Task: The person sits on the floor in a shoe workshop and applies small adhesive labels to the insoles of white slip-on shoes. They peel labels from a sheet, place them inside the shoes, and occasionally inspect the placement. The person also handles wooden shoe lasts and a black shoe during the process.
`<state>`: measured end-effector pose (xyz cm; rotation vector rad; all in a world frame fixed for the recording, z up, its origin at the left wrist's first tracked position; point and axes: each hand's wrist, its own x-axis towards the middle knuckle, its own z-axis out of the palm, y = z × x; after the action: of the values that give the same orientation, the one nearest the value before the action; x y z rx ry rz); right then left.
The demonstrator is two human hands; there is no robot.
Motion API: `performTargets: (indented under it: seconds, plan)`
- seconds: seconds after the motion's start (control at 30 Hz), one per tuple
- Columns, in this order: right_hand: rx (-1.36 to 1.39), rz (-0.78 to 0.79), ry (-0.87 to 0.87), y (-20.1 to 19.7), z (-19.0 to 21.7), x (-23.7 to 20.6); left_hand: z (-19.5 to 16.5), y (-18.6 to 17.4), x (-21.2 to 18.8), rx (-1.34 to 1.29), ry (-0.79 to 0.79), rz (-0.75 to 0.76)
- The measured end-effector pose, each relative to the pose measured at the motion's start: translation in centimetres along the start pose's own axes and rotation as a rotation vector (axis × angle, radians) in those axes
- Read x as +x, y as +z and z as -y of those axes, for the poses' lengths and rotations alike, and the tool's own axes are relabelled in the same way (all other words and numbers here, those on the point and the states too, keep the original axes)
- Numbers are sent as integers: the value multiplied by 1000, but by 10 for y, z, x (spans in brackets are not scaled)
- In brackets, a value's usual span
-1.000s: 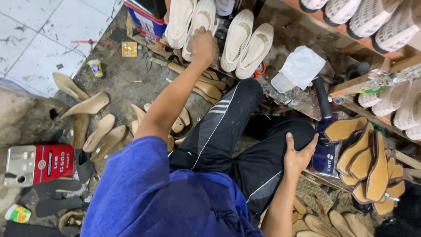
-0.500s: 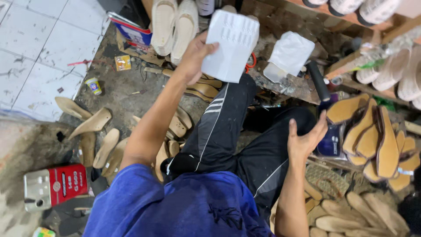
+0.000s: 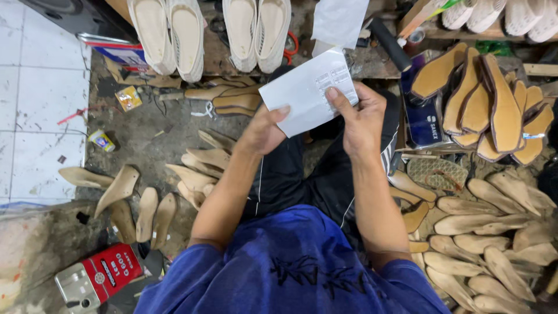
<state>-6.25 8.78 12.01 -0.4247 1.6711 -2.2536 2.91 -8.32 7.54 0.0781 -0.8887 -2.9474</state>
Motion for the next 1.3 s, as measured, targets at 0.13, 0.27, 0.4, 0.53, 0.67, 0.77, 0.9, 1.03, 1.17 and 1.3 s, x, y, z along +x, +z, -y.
performTargets:
  seconds: [0.13,0.27,0.4,0.53,0.67,0.77,0.9,1.03,1.17,1.3]
  plan:
    - [157,-35,82,4,-16,-11,18,-4,-6,71,15,-42]
    - [74,-4,110,0,-21,-12,8,-13,-6,9,-25,-17]
    - [-151,-45,-113,0,-13,-12,-1,-16,-12,-35,-75,-14]
    - [-429,17,-410,-1,10,-8,-3,-17,-18,-98,-126,31]
    - [-641,109,-422,3,27,-6,-2,-20,-26,-128,-137,69]
    - [-654,100,-385,12,28,-11,-1,-22,-32,-173,-135,91]
    - [-730,71,-513,18,22,-17,2,-25,-38,-212,-108,115]
    - [-706,81,-527,15,10,-17,5,-31,-40,-219,-120,56]
    - [-544,111,-277,11,-7,-10,3,-40,-42,-180,-129,-7]
    - [-473,113,-119,13,-22,-1,0,-52,-47,-206,-129,42]
